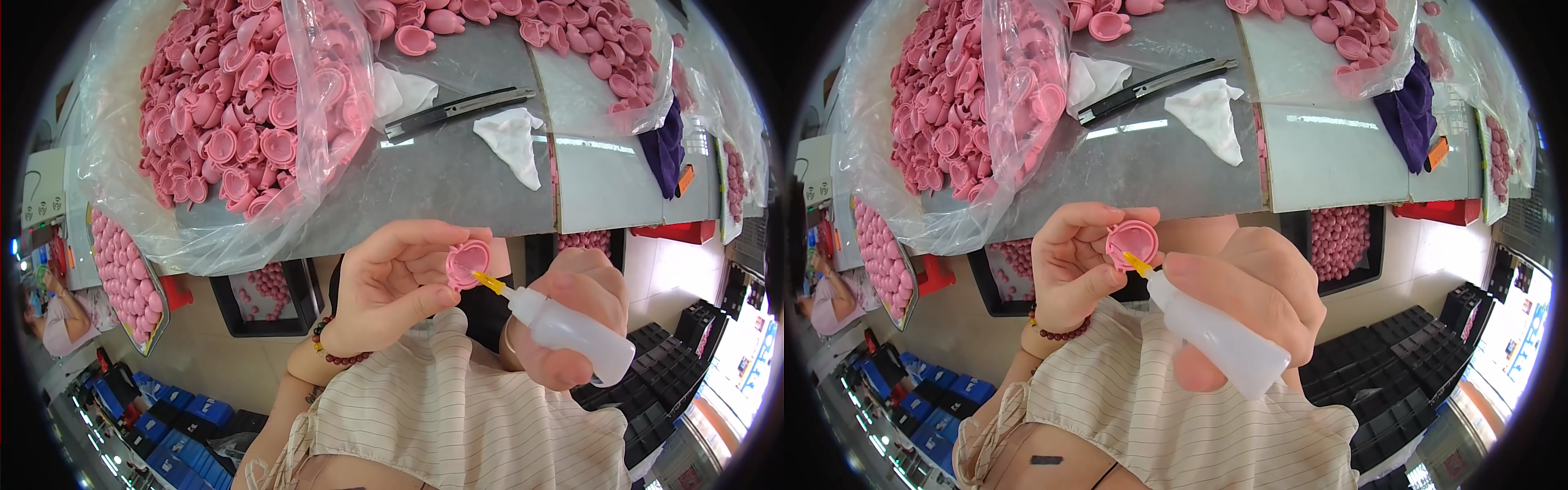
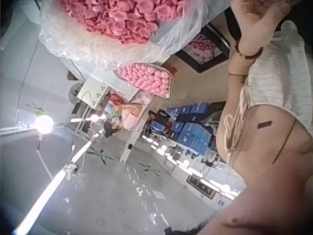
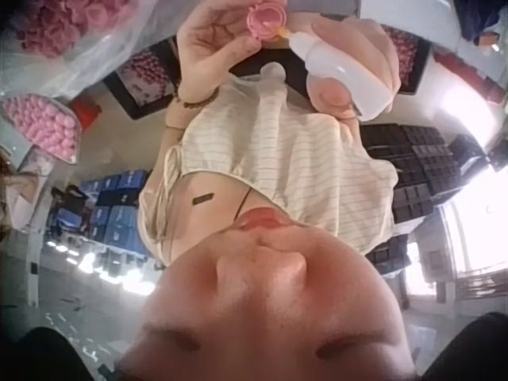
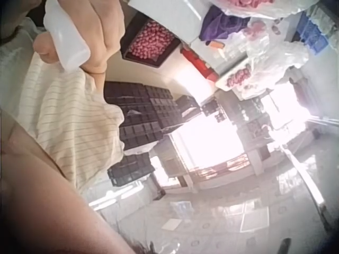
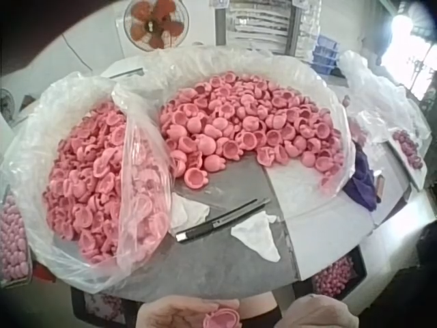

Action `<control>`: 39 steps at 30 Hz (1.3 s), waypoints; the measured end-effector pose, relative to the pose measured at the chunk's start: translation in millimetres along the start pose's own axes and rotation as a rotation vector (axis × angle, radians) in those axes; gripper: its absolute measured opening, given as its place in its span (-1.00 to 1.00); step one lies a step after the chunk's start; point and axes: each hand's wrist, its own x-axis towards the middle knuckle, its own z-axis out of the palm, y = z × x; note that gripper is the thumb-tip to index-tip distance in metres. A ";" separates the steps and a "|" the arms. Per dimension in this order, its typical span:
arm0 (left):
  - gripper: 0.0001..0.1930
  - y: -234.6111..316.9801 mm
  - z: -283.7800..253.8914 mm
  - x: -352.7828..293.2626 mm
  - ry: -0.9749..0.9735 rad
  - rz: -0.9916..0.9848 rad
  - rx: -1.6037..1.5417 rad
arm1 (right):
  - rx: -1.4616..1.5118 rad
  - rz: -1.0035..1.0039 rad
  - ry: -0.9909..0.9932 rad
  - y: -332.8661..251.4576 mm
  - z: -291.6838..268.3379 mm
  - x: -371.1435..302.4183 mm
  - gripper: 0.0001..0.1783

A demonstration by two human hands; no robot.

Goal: Gluing and joining two halves of a pink circular toy component at a factory workbench.

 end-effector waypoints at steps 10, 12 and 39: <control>-0.58 2.2 2.3 1.8 0.016 -0.010 -0.007 | -0.020 -0.019 0.086 2.4 3.1 -2.6 -0.31; -0.58 1.6 1.8 2.1 0.003 -0.008 0.007 | -0.060 -0.021 0.126 4.2 5.7 -4.3 -0.32; -0.57 4.7 -3.5 -0.8 0.019 0.103 0.053 | -0.146 0.179 0.316 14.7 -23.0 -18.6 -0.41</control>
